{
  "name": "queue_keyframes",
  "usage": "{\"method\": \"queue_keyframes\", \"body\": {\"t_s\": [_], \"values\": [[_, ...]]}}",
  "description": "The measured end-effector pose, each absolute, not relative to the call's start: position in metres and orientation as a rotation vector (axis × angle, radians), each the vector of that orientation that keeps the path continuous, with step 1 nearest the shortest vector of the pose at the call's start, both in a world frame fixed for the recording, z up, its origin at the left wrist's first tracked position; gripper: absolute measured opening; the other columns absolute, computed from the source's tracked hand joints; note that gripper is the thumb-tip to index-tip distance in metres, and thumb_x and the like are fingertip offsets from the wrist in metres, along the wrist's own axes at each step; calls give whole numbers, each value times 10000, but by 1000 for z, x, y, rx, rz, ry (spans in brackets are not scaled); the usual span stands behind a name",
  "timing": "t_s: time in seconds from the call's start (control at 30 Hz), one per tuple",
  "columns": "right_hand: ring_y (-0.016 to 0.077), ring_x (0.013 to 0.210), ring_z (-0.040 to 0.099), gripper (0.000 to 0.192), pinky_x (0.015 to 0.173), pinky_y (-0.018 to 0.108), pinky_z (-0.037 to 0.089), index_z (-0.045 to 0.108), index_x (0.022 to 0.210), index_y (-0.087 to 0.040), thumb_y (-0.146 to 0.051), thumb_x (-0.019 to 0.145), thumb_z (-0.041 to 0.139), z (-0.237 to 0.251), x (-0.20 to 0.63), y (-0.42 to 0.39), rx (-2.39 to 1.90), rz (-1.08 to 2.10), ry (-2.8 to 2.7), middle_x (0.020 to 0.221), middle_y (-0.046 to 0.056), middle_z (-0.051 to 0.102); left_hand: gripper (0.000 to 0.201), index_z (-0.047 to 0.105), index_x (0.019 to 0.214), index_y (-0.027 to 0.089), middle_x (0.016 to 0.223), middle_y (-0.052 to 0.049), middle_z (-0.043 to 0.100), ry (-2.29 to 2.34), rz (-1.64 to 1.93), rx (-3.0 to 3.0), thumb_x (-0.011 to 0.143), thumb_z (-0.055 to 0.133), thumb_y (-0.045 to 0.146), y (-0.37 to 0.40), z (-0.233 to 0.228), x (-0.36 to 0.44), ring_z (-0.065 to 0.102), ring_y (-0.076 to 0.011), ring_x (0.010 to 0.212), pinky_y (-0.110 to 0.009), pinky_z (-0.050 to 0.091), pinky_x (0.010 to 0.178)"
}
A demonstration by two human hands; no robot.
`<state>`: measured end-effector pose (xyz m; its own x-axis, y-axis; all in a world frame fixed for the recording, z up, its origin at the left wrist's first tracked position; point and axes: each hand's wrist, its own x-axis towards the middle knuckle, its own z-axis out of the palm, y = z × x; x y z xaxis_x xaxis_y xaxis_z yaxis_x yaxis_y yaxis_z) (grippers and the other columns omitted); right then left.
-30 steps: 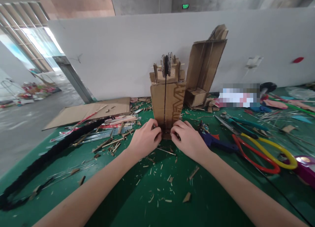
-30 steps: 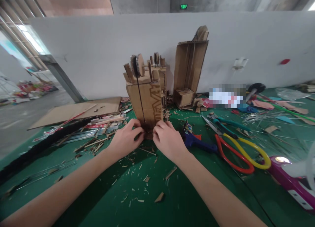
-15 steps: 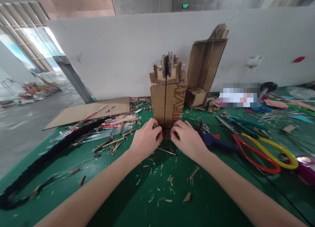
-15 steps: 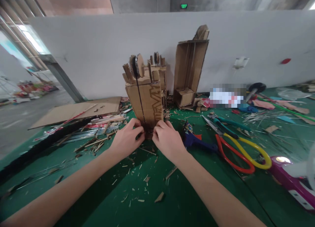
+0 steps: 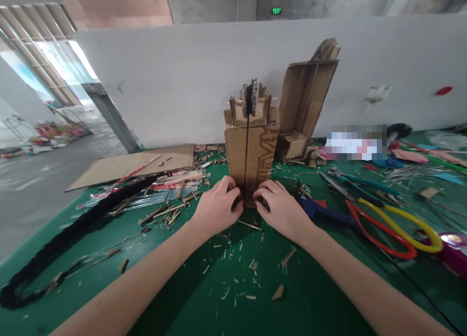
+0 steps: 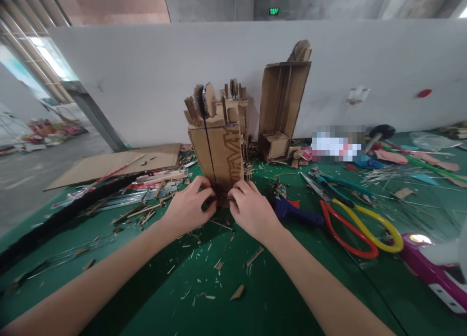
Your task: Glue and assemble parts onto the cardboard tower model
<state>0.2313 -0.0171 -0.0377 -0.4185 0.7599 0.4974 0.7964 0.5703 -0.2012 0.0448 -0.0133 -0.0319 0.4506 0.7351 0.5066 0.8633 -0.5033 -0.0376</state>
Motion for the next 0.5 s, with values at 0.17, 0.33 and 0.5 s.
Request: {"method": "queue_keyframes", "body": {"t_s": [0.17, 0.33, 0.5], "values": [[192, 910, 501, 136, 764, 338, 476, 581, 819, -169, -161, 851, 450, -39, 233, -15, -1221, -130, -2266, 935, 56, 563, 197, 577, 794, 182, 978, -55, 485, -1350, -653, -2396, 812, 531, 373, -12, -34, 45, 527, -144, 757, -211, 377, 439], [190, 903, 503, 136, 754, 334, 480, 584, 799, -171, -161, 848, 457, -38, 232, -17, -1237, -141, -2265, 919, 53, 569, 188, 577, 786, 183, 974, -48, 485, -1345, -658, -2399, 833, 519, 356, -11, -34, 44, 526, -134, 744, -208, 364, 432], [186, 901, 503, 134, 737, 323, 483, 581, 793, -177, -157, 844, 458, -37, 231, -18, -1246, -140, -2263, 915, 51, 569, 188, 576, 791, 185, 978, -48, 479, -1350, -632, -2400, 847, 499, 347, -12, -34, 44, 529, -136, 756, -211, 373, 435]]}}
